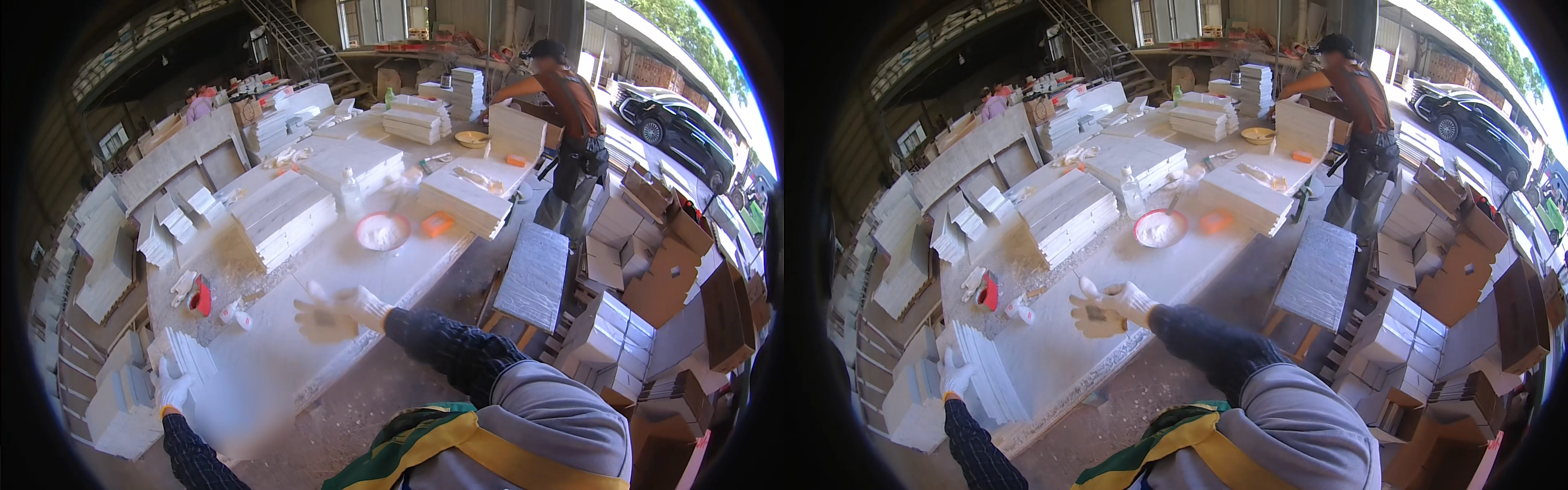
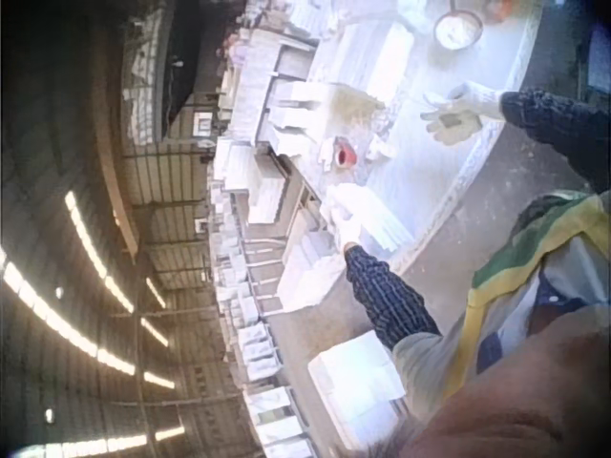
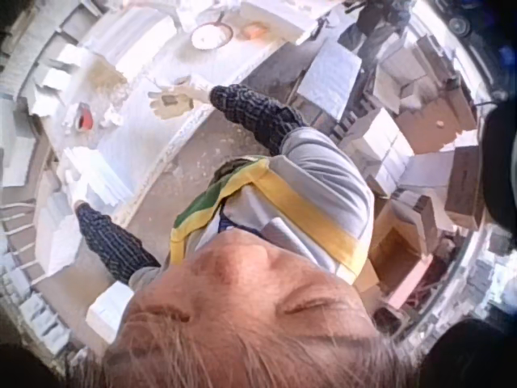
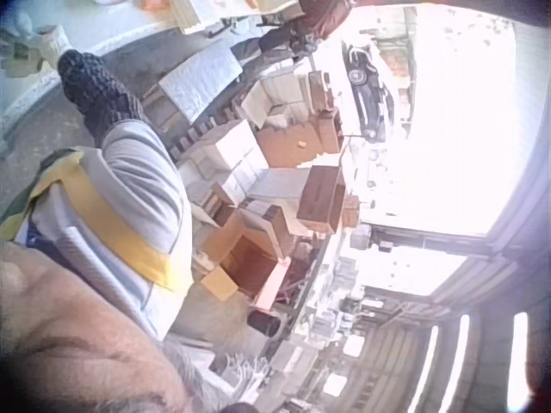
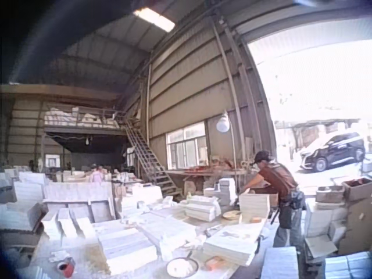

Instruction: The person applies a white paste to rectangular white tiles using a small metal spatula, then smooths the edges with a sponge. The person handles tiles one at a time, flipping them over and placing them on a workbench in a workshop.

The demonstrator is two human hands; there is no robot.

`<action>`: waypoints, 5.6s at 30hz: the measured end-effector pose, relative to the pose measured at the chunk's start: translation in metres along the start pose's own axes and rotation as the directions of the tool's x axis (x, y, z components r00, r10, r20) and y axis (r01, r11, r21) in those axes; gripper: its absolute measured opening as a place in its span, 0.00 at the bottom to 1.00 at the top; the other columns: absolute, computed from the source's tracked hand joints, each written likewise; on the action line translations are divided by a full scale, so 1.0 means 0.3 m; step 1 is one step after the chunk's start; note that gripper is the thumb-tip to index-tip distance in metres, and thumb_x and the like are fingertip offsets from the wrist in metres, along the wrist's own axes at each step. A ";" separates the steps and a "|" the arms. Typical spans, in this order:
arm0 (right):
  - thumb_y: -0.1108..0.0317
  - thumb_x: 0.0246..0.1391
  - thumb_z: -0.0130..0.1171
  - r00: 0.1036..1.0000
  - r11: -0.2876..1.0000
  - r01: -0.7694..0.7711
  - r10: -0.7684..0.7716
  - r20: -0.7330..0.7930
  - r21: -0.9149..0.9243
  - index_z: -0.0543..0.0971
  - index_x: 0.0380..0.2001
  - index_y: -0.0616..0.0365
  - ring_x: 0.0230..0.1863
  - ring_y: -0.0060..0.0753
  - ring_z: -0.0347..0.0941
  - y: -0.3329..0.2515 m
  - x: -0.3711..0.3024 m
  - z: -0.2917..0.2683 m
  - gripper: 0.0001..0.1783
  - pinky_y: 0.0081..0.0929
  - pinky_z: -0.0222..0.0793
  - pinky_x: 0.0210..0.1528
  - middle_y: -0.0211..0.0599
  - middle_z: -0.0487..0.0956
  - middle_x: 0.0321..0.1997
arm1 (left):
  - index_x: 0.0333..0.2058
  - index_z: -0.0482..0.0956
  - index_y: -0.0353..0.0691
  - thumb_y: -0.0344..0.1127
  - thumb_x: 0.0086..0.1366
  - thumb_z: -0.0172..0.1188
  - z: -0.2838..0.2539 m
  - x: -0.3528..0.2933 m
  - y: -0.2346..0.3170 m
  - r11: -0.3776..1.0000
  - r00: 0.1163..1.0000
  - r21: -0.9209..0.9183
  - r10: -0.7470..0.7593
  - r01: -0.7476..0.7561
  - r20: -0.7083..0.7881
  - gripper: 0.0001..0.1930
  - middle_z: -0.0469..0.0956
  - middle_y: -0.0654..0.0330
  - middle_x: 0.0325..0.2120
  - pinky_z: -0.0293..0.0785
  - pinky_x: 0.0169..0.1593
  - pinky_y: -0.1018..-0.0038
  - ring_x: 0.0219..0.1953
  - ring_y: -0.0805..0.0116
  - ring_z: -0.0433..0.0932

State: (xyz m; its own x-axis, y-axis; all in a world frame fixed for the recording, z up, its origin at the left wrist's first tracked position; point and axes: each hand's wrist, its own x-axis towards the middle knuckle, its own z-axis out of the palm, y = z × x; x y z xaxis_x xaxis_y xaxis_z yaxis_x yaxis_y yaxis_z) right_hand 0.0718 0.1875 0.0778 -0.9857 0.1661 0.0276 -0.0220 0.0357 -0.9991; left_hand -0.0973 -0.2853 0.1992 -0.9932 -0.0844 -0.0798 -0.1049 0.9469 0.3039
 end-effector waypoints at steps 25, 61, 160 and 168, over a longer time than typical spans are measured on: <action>0.50 0.59 0.63 0.714 0.371 -0.564 0.668 -0.211 -0.738 0.87 0.49 0.53 0.53 0.48 0.81 0.919 -1.514 -0.686 0.22 0.41 0.74 0.61 0.42 0.85 0.51 | 0.65 0.73 0.38 0.32 0.65 0.64 0.548 -0.435 0.645 0.708 0.710 -0.113 0.658 -0.697 -0.250 0.29 0.70 0.46 0.66 0.57 0.74 0.55 0.70 0.47 0.65; 0.54 0.60 0.60 0.906 0.669 -0.244 0.416 0.081 -0.702 0.83 0.48 0.62 0.57 0.53 0.78 0.630 -0.601 -0.991 0.22 0.41 0.74 0.61 0.52 0.81 0.57 | 0.36 0.89 0.47 0.36 0.55 0.72 1.158 -0.562 1.314 0.325 0.429 -0.380 0.874 -0.866 -0.229 0.09 0.87 0.61 0.36 0.77 0.47 0.60 0.41 0.56 0.82; 0.62 0.49 0.70 0.977 0.238 0.160 -0.174 0.120 -0.958 0.73 0.64 0.60 0.71 0.59 0.60 0.028 0.143 -1.554 0.38 0.52 0.56 0.73 0.51 0.69 0.69 | 0.50 0.82 0.47 0.42 0.58 0.69 1.102 -0.610 1.407 0.682 0.704 -0.178 0.672 -0.709 -0.231 0.20 0.79 0.59 0.53 0.65 0.68 0.52 0.60 0.54 0.74; 0.61 0.49 0.72 0.924 0.551 0.383 -0.237 0.302 -0.741 0.81 0.55 0.57 0.69 0.57 0.64 0.007 0.158 -1.652 0.28 0.50 0.60 0.71 0.49 0.73 0.66 | 0.50 0.81 0.44 0.40 0.60 0.67 1.097 -0.649 1.481 0.756 0.733 0.022 0.640 -0.654 -0.230 0.19 0.80 0.59 0.53 0.67 0.68 0.53 0.61 0.54 0.74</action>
State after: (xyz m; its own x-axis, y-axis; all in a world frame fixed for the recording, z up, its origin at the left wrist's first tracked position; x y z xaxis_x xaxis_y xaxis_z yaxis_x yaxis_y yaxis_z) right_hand 0.1078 0.6837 0.0925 -0.9555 -0.1523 0.2527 -0.2664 0.8136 -0.5167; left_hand 0.0659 0.2540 0.0372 -0.8067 0.4729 0.3544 0.5711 0.7781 0.2616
